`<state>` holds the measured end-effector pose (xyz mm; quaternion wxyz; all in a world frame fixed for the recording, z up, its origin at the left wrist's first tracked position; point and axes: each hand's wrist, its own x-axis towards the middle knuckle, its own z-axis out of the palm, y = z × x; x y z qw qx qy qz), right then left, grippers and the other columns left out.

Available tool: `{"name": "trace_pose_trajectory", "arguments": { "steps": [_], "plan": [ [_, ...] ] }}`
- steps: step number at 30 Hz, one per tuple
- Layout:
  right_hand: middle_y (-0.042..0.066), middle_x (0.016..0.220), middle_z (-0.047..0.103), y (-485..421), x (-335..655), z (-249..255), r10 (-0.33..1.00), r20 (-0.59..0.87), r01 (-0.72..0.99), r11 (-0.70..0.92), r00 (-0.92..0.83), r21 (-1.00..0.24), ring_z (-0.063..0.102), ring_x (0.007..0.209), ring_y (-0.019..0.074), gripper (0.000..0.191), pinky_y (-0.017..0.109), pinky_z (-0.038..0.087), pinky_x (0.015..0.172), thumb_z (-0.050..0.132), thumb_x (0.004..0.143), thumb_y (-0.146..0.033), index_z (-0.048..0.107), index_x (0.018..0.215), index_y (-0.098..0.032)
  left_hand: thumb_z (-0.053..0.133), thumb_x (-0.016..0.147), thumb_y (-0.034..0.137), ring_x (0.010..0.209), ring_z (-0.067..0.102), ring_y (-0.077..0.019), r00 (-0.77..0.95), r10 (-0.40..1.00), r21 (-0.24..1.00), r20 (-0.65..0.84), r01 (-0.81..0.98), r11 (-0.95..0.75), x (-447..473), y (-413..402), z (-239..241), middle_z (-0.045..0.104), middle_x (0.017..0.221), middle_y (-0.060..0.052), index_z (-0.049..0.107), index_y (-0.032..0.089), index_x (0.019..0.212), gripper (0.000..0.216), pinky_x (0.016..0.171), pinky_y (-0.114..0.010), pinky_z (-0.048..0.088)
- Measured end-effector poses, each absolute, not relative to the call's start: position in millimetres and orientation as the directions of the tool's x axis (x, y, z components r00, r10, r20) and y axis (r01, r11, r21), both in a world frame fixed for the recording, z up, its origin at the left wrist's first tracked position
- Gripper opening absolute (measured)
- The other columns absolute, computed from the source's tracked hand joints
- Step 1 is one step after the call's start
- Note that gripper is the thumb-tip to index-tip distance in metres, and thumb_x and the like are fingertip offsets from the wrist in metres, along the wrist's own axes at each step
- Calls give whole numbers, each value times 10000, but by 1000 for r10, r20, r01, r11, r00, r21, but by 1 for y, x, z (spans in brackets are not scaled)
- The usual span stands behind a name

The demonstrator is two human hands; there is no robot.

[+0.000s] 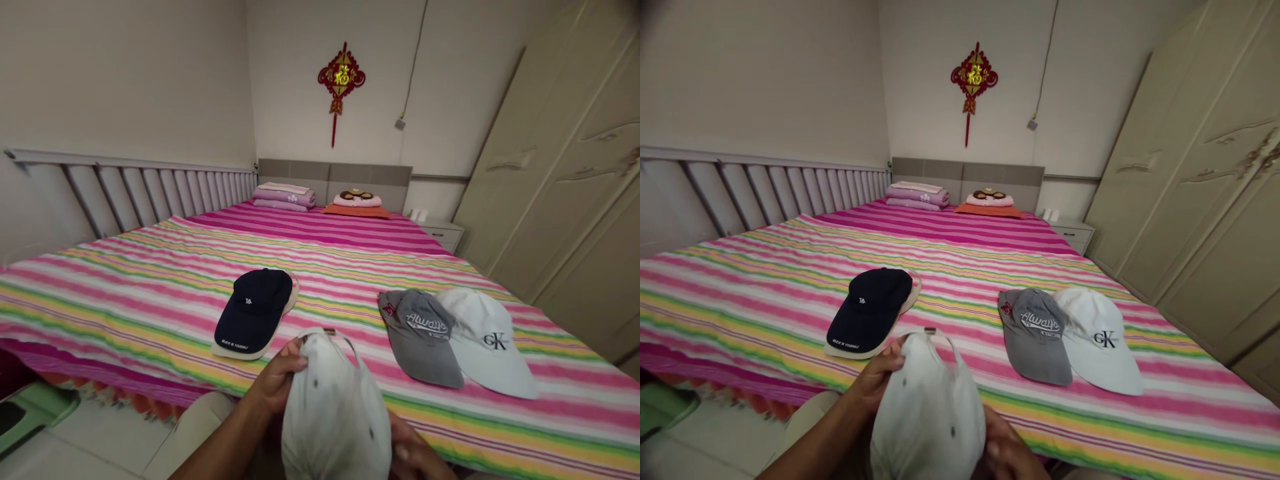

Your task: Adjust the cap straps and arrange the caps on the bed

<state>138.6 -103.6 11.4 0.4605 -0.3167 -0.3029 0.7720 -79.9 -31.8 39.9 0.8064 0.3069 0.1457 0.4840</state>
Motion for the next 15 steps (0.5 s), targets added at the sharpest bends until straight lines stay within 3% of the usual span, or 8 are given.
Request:
{"name": "trace_pose_trajectory", "arguments": {
  "steps": [3,6,8,11,15],
  "plan": [
    [108,967,648,-89,138,34,922,-52,-546,-273,-385,-792,567,928,252,454,342,403,843,650,643,-477,636,981,-175,680,503,81,636,621,-172,543,837,681,69,-639,358,-68,-42,38,667,688,-46,640,130,858,361,633,-268,462],
    [40,713,638,-78,127,48,933,-5,-485,-191,-359,-854,552,609,129,364,220,426,600,662,677,-411,617,933,-156,688,489,82,639,612,-176,599,797,722,79,-585,368,-64,-47,39,664,704,-59,637,120,859,376,626,-268,446],
    [-14,540,567,-77,119,55,941,-3,-453,-166,-339,-876,444,440,66,246,159,334,445,678,680,-353,600,784,-145,701,484,113,613,594,-157,646,760,736,70,-547,398,-65,-49,42,656,703,-60,637,109,842,363,598,-250,432],
    [-42,427,506,-81,112,62,949,1,-483,-159,-314,-861,352,350,40,262,147,242,370,701,656,-323,505,612,-153,685,521,174,564,554,-119,673,738,739,53,-523,424,-68,-48,48,632,656,-54,646,83,785,283,555,-213,394],
    [-46,430,495,-87,111,64,948,4,-523,-171,-317,-835,364,355,47,249,152,250,372,702,650,-308,503,635,-159,646,485,143,561,548,-136,701,711,757,49,-491,432,-68,-47,56,628,643,-76,655,45,795,325,561,-235,385]
  ]
}}
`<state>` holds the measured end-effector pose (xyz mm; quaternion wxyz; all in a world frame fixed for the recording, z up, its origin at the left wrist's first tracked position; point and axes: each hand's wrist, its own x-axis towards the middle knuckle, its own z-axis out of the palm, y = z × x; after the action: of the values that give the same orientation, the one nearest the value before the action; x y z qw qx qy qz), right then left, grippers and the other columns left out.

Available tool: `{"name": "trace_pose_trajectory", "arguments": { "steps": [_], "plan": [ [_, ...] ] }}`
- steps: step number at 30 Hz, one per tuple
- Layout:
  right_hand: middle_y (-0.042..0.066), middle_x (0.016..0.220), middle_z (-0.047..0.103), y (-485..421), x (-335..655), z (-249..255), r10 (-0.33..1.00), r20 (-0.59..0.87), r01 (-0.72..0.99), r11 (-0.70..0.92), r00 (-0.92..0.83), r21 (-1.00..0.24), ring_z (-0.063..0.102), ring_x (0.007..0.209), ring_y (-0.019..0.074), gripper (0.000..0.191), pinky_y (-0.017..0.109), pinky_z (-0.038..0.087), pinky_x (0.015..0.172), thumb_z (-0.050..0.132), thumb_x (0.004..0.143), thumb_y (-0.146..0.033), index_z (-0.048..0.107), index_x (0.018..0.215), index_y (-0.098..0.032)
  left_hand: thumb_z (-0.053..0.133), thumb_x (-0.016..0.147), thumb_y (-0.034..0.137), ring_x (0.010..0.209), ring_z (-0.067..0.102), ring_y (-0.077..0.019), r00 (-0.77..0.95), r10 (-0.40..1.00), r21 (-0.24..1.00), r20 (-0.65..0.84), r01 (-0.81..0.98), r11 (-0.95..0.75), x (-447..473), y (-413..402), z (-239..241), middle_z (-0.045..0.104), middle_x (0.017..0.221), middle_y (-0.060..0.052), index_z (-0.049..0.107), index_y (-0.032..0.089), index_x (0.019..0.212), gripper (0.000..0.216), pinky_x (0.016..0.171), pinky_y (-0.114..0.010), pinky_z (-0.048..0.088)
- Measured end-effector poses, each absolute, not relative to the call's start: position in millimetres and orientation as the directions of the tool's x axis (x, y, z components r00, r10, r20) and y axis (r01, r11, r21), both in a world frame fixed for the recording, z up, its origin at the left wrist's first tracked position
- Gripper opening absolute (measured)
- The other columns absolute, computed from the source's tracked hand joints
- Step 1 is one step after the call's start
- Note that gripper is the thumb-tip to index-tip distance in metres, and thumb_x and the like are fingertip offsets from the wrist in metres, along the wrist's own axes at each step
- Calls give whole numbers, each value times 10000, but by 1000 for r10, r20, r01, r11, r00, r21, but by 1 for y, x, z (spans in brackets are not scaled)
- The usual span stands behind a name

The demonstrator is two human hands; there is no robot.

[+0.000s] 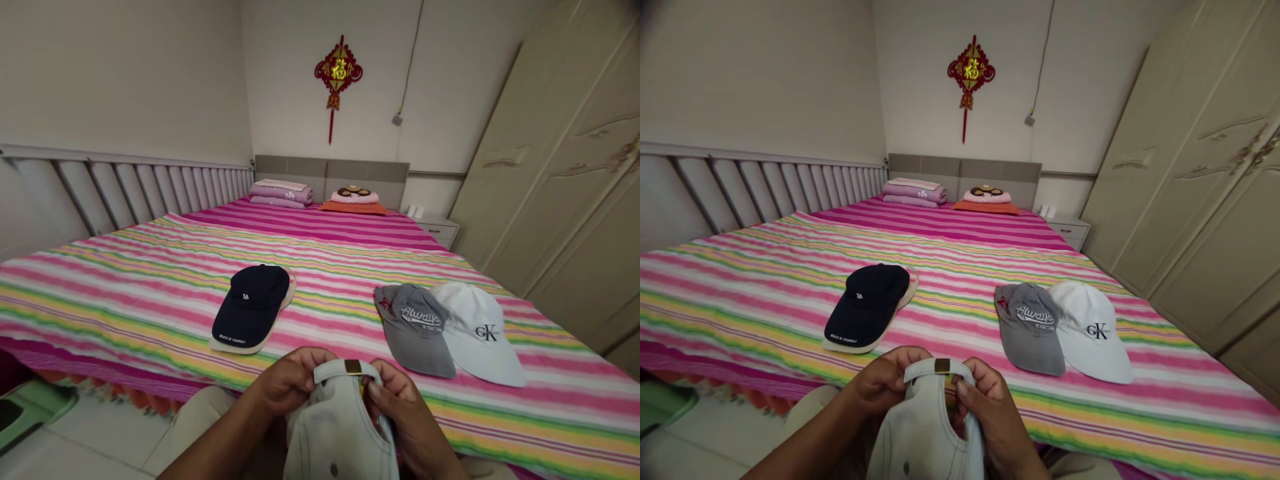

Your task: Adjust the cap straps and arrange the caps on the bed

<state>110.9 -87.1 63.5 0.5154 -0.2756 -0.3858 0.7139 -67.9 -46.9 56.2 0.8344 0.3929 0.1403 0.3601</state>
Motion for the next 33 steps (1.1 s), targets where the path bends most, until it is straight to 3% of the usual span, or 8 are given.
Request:
{"name": "trace_pose_trajectory", "arguments": {
  "steps": [6,11,18,27,33],
  "plan": [
    [-66,440,407,-87,112,61,942,60,-597,-159,-330,-786,355,372,52,247,165,265,378,669,676,-334,504,634,-155,692,508,189,474,502,-97,649,761,718,-21,-520,463,-56,-46,56,590,545,-52,666,55,699,235,496,-208,346],
    [-72,393,361,-85,107,60,964,10,-556,-144,-265,-819,339,342,55,282,173,267,360,576,760,-364,496,589,-154,777,462,219,486,492,-85,584,808,778,-80,-470,417,-49,-45,55,600,577,-33,664,87,713,305,505,-208,337],
    [-102,314,296,-83,107,54,973,-33,-443,-135,-231,-886,281,299,31,296,160,175,346,625,719,-378,502,571,-153,781,416,180,511,491,-70,515,836,872,-187,-305,383,-55,-48,73,602,611,-1,656,120,712,326,518,-194,327],
    [-77,322,369,-83,107,50,972,-36,-384,-126,-234,-915,268,310,34,341,193,138,365,621,711,-399,457,524,-166,740,415,221,413,387,-51,511,848,871,-139,-345,350,-49,-46,62,512,480,29,601,102,603,262,427,-191,241],
    [-88,326,344,-84,105,47,973,-34,-381,-122,-230,-916,272,323,37,326,196,149,386,635,699,-392,465,540,-164,682,514,244,479,427,-80,530,839,890,-124,-314,330,-46,-54,68,485,490,30,535,128,560,193,489,-212,302]
  ]
}}
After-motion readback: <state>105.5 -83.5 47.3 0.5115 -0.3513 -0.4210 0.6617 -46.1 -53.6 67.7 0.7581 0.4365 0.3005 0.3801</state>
